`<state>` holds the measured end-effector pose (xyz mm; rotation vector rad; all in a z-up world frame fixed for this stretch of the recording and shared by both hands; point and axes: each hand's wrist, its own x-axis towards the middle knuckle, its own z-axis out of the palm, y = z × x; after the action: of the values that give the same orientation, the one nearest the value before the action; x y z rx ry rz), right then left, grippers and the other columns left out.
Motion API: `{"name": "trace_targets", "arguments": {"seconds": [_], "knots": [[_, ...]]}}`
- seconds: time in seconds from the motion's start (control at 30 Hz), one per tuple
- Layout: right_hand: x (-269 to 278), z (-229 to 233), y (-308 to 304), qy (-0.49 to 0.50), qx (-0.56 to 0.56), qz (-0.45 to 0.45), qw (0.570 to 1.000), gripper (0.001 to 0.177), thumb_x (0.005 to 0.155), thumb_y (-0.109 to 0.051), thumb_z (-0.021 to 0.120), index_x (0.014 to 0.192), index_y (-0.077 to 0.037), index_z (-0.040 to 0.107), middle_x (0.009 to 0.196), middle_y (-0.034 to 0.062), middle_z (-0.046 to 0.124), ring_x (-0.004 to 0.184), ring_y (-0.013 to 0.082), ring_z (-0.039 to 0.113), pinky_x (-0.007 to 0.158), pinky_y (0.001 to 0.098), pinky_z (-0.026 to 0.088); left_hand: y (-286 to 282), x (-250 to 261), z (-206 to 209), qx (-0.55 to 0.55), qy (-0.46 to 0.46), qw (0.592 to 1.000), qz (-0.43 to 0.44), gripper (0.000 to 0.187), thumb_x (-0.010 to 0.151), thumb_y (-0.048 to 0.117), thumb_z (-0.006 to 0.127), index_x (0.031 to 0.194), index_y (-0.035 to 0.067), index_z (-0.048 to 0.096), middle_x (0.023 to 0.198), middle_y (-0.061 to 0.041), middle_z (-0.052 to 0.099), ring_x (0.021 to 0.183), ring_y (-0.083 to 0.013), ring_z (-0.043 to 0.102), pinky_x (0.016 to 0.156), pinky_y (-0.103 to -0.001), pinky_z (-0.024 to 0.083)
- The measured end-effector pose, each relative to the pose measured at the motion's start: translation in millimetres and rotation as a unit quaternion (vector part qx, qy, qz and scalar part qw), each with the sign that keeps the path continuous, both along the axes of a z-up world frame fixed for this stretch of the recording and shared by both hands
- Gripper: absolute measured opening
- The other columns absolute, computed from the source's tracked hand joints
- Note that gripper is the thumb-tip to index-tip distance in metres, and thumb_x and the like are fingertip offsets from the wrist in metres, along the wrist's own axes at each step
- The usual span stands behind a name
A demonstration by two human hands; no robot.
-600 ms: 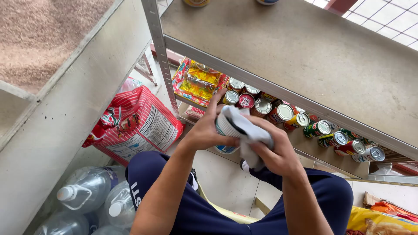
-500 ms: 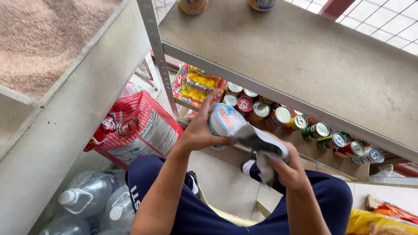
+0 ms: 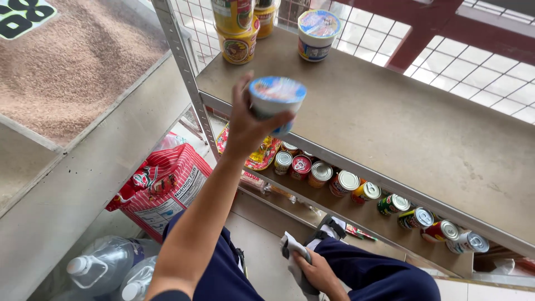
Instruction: Wiping dust off instant noodle cups with a cloth and organizing them on a shelf.
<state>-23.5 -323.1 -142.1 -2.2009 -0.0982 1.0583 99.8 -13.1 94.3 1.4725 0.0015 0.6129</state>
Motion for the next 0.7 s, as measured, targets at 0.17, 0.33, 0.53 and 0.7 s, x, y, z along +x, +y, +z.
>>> {"name": "trace_targets", "arguments": {"seconds": [0.17, 0.33, 0.53, 0.7], "knots": [[8.3, -14.5, 5.9, -0.04, -0.068, 0.088, 0.993, 0.03, 0.098, -0.049, 0.057, 0.111, -0.026, 0.07, 0.098, -0.0033, 0.077, 0.084, 0.0156, 0.07, 0.081, 0.0292, 0.054, -6.6, 120.9, 22.0, 0.248, -0.078, 0.953, 0.155, 0.116, 0.07, 0.055, 0.093, 0.15, 0.011, 0.023, 0.141, -0.018, 0.057, 0.12, -0.0355, 0.063, 0.098, -0.044, 0.054], [12.8, -22.0, 6.3, -0.024, -0.132, 0.197, 0.971, 0.032, 0.103, -0.055, 0.051, 0.122, -0.032, 0.063, 0.112, -0.0064, 0.075, 0.1, 0.0179, 0.07, 0.093, 0.0322, 0.052, -13.5, 231.4, 18.0, 0.33, -0.143, 0.899, 0.249, 0.135, 0.068, 0.055, 0.108, 0.155, 0.022, 0.011, 0.151, -0.01, 0.053, 0.13, -0.0348, 0.063, 0.111, -0.052, 0.046], [20.0, -56.1, 5.5, -0.059, -0.126, 0.222, 0.965, 0.036, 0.101, -0.061, 0.051, 0.126, -0.036, 0.059, 0.115, -0.0083, 0.074, 0.104, 0.0207, 0.07, 0.091, 0.0323, 0.053, -32.5, 274.1, 22.9, 0.24, -0.118, 0.925, 0.27, 0.115, 0.069, 0.034, 0.1, 0.148, 0.012, 0.02, 0.136, -0.015, 0.055, 0.122, -0.0344, 0.067, 0.105, -0.047, 0.06], [28.3, -86.1, 6.3, -0.068, -0.071, 0.241, 0.966, 0.046, 0.1, -0.06, 0.055, 0.135, -0.031, 0.055, 0.124, -0.0057, 0.072, 0.116, 0.0169, 0.069, 0.098, 0.0298, 0.053, -34.0, 288.9, 3.9, 0.306, 0.062, 0.917, 0.249, 0.109, 0.074, 0.044, 0.092, 0.145, 0.008, 0.017, 0.138, -0.015, 0.053, 0.127, -0.0363, 0.058, 0.104, -0.049, 0.056]]}}
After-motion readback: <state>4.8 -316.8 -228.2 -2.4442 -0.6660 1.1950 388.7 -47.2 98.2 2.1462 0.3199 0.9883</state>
